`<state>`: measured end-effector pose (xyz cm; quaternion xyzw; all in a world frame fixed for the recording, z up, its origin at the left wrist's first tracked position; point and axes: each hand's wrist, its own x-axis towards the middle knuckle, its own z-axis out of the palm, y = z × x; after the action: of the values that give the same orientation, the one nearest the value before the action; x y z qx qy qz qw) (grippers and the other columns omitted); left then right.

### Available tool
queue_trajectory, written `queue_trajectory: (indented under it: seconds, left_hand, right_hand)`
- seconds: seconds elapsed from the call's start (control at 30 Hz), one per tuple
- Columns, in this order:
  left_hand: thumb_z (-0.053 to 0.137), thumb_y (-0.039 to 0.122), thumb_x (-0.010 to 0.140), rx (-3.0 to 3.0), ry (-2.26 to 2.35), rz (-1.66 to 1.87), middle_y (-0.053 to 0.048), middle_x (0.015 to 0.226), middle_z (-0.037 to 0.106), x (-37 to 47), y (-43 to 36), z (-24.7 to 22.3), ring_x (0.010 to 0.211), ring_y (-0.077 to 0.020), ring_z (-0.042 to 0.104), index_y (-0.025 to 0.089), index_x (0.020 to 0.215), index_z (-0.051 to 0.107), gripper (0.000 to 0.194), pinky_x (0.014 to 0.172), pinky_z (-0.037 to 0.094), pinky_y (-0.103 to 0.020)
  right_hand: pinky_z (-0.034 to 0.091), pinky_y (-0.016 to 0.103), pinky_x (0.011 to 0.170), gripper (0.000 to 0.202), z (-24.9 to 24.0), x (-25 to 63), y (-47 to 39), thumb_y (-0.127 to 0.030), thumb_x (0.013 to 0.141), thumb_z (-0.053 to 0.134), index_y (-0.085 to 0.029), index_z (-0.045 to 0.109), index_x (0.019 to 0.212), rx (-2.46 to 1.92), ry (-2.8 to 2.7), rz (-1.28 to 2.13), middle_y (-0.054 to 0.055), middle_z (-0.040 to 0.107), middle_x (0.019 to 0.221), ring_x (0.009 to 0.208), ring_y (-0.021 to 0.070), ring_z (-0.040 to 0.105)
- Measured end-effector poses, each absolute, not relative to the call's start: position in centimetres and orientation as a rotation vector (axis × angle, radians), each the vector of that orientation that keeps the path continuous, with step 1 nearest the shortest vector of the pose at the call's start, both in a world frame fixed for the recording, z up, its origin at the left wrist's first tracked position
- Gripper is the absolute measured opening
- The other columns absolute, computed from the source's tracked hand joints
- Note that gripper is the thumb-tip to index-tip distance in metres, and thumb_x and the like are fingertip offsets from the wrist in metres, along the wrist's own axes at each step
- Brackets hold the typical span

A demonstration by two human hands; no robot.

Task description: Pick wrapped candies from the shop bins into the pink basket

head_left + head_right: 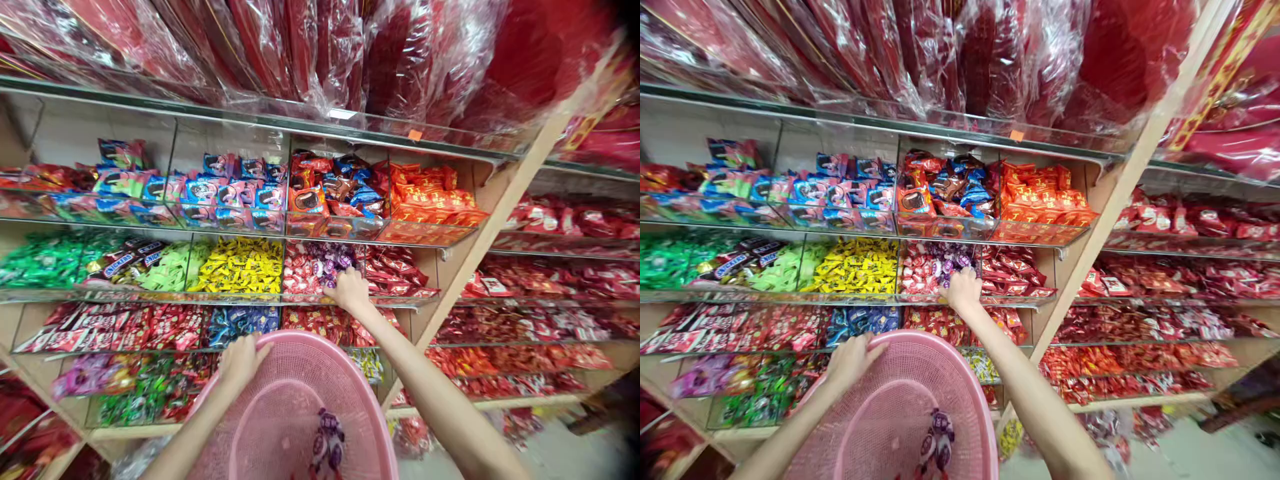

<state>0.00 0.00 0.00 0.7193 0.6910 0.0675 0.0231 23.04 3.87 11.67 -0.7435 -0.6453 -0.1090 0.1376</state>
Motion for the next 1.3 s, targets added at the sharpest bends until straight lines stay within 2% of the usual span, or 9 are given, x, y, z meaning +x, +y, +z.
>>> queue_trajectory:
  seconds: [0.17,0.3,0.43,0.63,0.73,0.87,1.03,1.2,1.3]
  left_hand:
    - [0.03,0.057,0.084,2.223,2.111,0.238,-0.015,0.092,0.067,-0.1,-0.3,0.0,0.088,-0.0272,0.063,0.018,0.109,0.057,0.054,0.071,0.043,-0.032]
    - [0.029,0.057,0.084,2.233,2.118,0.249,-0.015,0.091,0.067,-0.4,-0.4,-0.1,0.086,-0.0285,0.063,0.018,0.107,0.058,0.054,0.069,0.044,-0.034]
    - [0.029,0.057,0.084,2.239,2.106,0.263,-0.014,0.087,0.068,-0.4,-0.3,-0.1,0.084,-0.0298,0.063,0.019,0.104,0.058,0.052,0.067,0.044,-0.034]
    - [0.028,0.056,0.084,2.244,2.101,0.255,-0.014,0.087,0.067,-0.1,-0.2,0.2,0.084,-0.0286,0.063,0.017,0.1,0.06,0.053,0.067,0.044,-0.033]
    - [0.028,0.057,0.083,2.249,2.103,0.259,-0.014,0.086,0.068,0.0,-0.3,0.3,0.083,-0.0294,0.064,0.018,0.101,0.059,0.053,0.065,0.044,-0.033]
    - [0.023,0.059,0.083,2.238,2.102,0.248,-0.015,0.086,0.068,-0.2,-0.4,0.3,0.083,-0.0304,0.064,0.018,0.099,0.06,0.057,0.064,0.044,-0.034]
    - [0.024,0.061,0.083,2.239,2.118,0.229,-0.015,0.085,0.068,-0.4,-0.4,0.3,0.083,-0.0306,0.064,0.018,0.098,0.06,0.058,0.066,0.044,-0.035]
    - [0.027,0.06,0.082,2.236,2.122,0.223,-0.015,0.086,0.068,-0.1,-0.2,0.2,0.084,-0.0313,0.063,0.019,0.101,0.06,0.056,0.065,0.044,-0.035]
    - [0.03,0.058,0.082,2.237,2.122,0.224,-0.013,0.085,0.068,0.0,0.0,0.1,0.084,-0.031,0.064,0.019,0.1,0.059,0.052,0.065,0.044,-0.034]
  right_hand:
    - [0.041,0.037,0.077,0.041,11.8,23.4,4.4,-0.046,0.074,0.055,-0.01,0.066,0.092,-2.139,-1.853,-0.274,0.017,0.057,0.102,0.099,0.0294,0.05]
    - [0.041,0.032,0.072,0.036,12.8,24.3,4.2,-0.047,0.074,0.053,-0.013,0.065,0.081,-2.105,-1.851,-0.21,0.013,0.058,0.094,0.089,0.0249,0.053]
    - [0.039,0.029,0.072,0.03,13.7,24.0,1.5,-0.046,0.076,0.053,-0.016,0.058,0.074,-1.769,-1.915,-0.225,0.007,0.053,0.085,0.083,0.0197,0.05]
    - [0.036,0.025,0.067,0.02,7.1,21.5,-4.1,-0.036,0.073,0.06,-0.018,0.053,0.072,-1.234,-2.487,0.059,0.002,0.048,0.08,0.076,0.0152,0.045]
    - [0.035,0.025,0.064,0.026,2.0,21.5,-5.7,-0.041,0.068,0.063,-0.017,0.056,0.072,-1.264,-2.726,0.238,0.003,0.05,0.081,0.074,0.0158,0.045]
    - [0.037,0.026,0.071,0.032,-1.4,23.1,-7.4,-0.046,0.064,0.067,-0.016,0.06,0.073,-1.255,-2.876,0.395,0.003,0.052,0.085,0.081,0.0181,0.048]
    - [0.039,0.032,0.078,0.032,-1.8,24.5,-9.5,-0.044,0.063,0.067,-0.015,0.065,0.077,-1.3,-3.004,0.462,0.009,0.056,0.092,0.091,0.0248,0.049]
    - [0.038,0.039,0.084,0.039,-2.0,24.4,-10.7,-0.039,0.064,0.069,-0.013,0.065,0.093,-1.471,-3.086,0.394,0.014,0.056,0.102,0.098,0.0298,0.048]
    - [0.038,0.039,0.083,0.04,-0.7,24.5,-10.3,-0.043,0.064,0.068,-0.014,0.064,0.091,-1.484,-3.017,0.44,0.013,0.056,0.101,0.097,0.0289,0.049]
